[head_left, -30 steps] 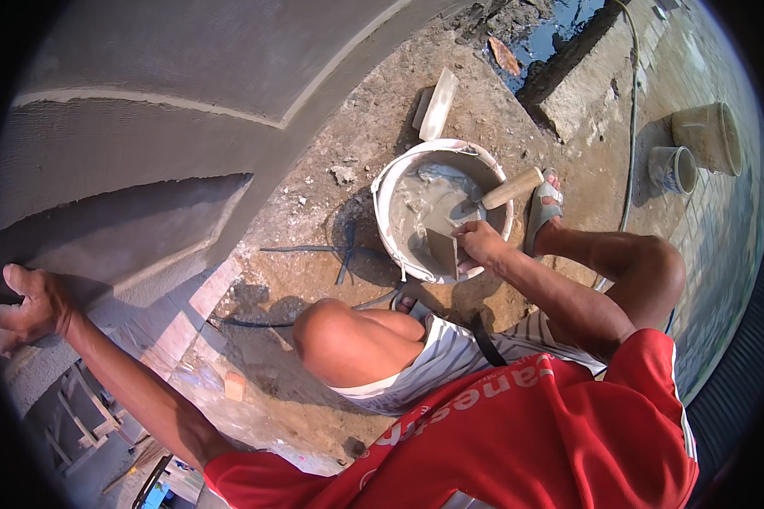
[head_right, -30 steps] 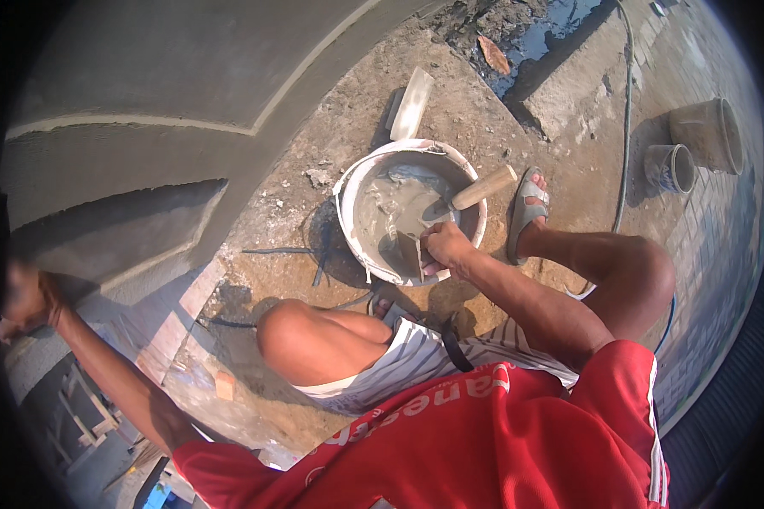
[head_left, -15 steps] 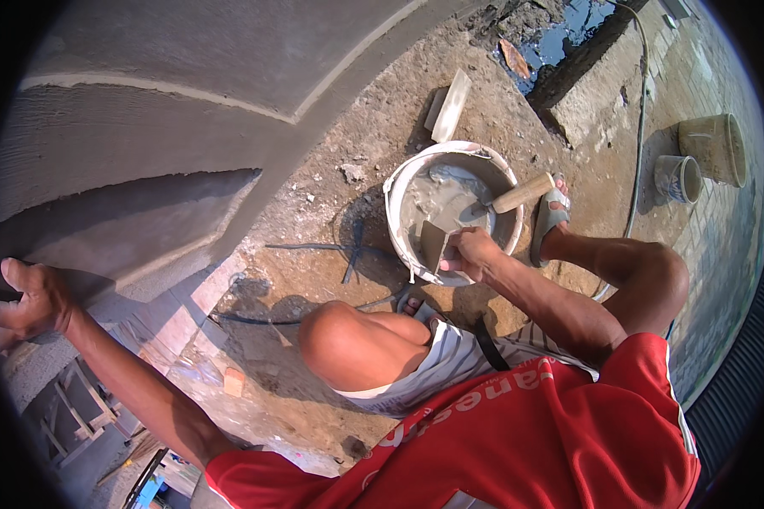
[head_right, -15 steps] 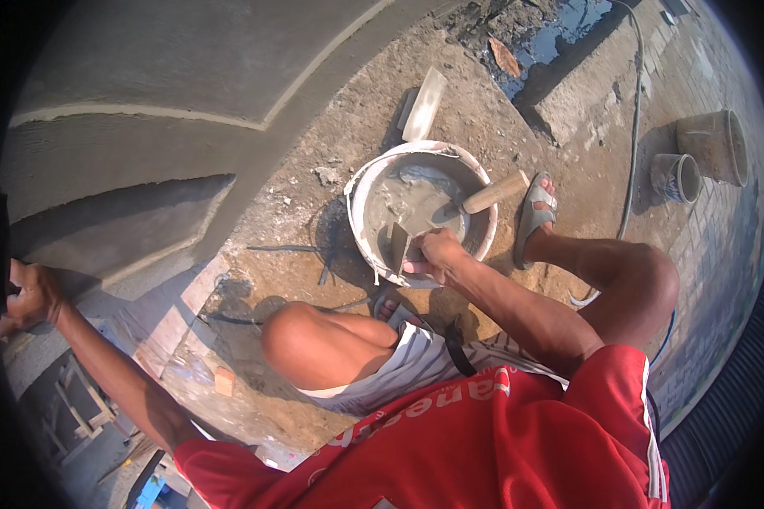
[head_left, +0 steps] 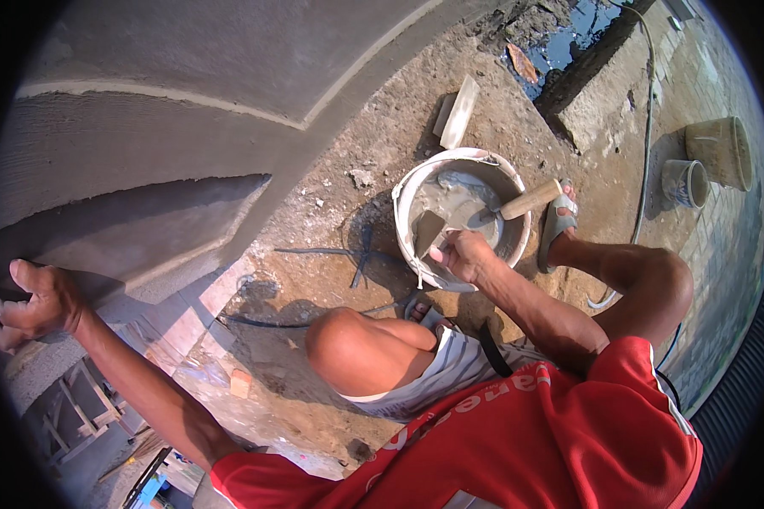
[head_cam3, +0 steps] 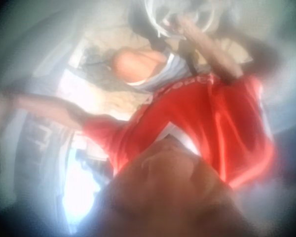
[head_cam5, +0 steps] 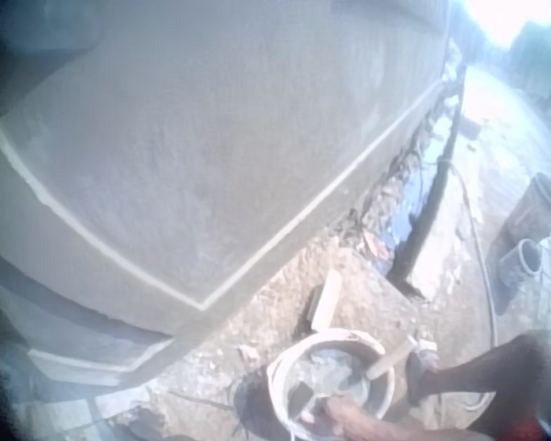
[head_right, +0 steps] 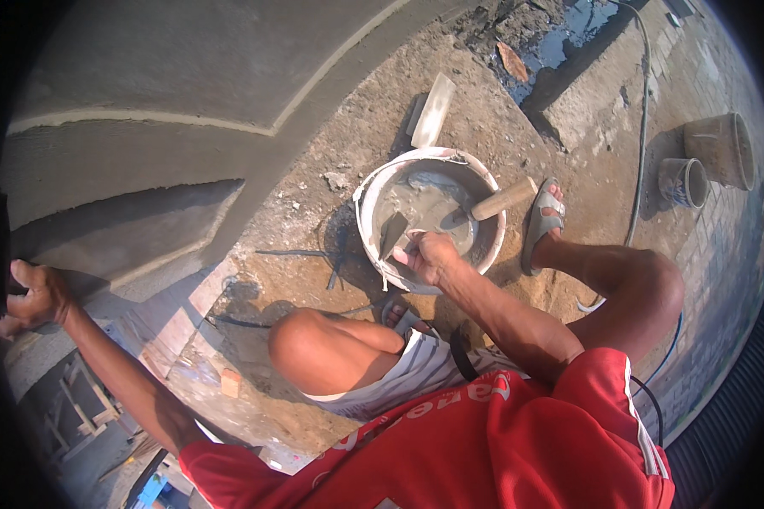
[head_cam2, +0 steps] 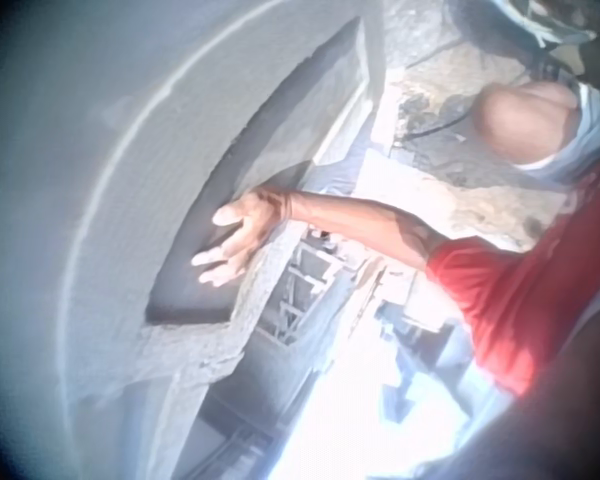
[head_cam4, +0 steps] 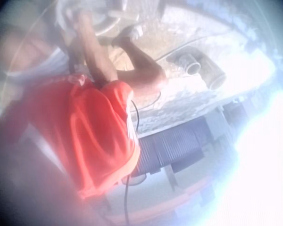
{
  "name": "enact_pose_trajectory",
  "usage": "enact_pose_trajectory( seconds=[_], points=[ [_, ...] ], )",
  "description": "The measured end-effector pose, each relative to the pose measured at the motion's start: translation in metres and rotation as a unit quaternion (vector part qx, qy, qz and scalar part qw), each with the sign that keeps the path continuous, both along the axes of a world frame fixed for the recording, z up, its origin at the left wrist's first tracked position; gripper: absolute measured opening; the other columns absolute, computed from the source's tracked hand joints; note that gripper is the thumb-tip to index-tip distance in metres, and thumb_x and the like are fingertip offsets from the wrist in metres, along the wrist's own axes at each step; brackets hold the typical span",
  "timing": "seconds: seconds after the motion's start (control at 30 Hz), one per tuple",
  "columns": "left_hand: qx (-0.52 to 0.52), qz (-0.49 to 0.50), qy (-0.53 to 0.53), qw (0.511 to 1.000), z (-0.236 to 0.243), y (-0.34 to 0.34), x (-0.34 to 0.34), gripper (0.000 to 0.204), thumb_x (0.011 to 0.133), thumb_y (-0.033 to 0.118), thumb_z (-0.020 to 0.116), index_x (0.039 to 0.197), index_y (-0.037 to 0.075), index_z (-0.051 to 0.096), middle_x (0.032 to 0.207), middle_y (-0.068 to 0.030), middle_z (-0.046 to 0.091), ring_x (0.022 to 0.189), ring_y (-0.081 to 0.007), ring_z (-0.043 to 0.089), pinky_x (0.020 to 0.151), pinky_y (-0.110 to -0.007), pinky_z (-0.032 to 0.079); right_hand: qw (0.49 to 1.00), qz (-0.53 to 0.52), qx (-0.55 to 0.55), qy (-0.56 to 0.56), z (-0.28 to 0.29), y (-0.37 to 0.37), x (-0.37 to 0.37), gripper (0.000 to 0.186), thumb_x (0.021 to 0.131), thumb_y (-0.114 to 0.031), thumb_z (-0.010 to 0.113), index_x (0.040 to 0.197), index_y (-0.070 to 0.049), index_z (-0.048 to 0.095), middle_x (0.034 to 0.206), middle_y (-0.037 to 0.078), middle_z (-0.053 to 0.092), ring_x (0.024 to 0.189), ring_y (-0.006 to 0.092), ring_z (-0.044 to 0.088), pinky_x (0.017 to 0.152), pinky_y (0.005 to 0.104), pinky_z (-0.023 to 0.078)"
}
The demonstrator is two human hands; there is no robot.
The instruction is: The person applies and smooths wet cement onto a wall using a trowel. The person repeatedly scoops cement from a bucket and spreads it evenly across the wall surface, focusing on edges and corners.
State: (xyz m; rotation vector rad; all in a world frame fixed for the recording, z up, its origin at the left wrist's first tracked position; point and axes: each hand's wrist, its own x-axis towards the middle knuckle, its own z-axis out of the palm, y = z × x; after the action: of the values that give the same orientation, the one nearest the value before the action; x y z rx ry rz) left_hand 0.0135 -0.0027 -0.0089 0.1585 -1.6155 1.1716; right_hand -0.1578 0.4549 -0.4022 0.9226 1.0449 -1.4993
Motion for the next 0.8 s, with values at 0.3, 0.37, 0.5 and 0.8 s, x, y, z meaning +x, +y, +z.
enact_pose_trajectory(
  seconds=[0.3,0.37,0.5,0.8],
  points=[
    [-0.027,0.021,-0.007,0.999,0.0,-0.002,0.004,0.062,0.087,0.056,0.06,0.103,-0.003,0.07,0.102,-0.021,0.056,0.102,-0.0327,0.05,0.09,-0.047,0.037,0.997,-0.065,0.047,-0.021,0.018,-0.013,0.007,0.009,0.099,-0.002,0.046,0.103,0.002,0.053,0.087,0.007,0.049,0.068,0.0155,0.052,0.076,0.0444,0.062],
    [-0.025,0.033,-0.004,0.999,0.0,-0.009,0.012,0.059,0.087,0.053,0.061,0.104,-0.003,0.07,0.104,-0.0211,0.055,0.105,-0.0333,0.05,0.092,-0.047,0.037,0.996,-0.082,0.041,-0.023,0.013,-0.014,0.008,0.009,0.1,-0.003,0.046,0.103,0.001,0.053,0.087,0.006,0.049,0.069,0.0152,0.052,0.077,0.0442,0.063],
    [-0.036,0.035,-0.01,0.999,0.0,-0.012,0.015,0.052,0.087,0.046,0.062,0.108,-0.002,0.069,0.11,-0.0206,0.055,0.111,-0.0355,0.05,0.095,-0.05,0.037,0.992,-0.115,0.034,-0.026,0.013,-0.024,0.007,0.01,0.101,-0.003,0.044,0.103,0.0,0.053,0.092,0.006,0.049,0.073,0.0147,0.053,0.08,0.0434,0.062],
    [-0.037,0.034,-0.022,0.999,0.0,0.005,0.004,0.052,0.084,0.045,0.066,0.106,-0.002,0.066,0.109,-0.0238,0.055,0.11,-0.0426,0.049,0.094,-0.055,0.037,0.978,-0.198,0.0,-0.058,0.009,-0.031,0.012,0.011,0.102,-0.005,0.042,0.11,-0.002,0.049,0.105,0.008,0.053,0.087,0.0195,0.058,0.083,0.0388,0.062]
  ],
)
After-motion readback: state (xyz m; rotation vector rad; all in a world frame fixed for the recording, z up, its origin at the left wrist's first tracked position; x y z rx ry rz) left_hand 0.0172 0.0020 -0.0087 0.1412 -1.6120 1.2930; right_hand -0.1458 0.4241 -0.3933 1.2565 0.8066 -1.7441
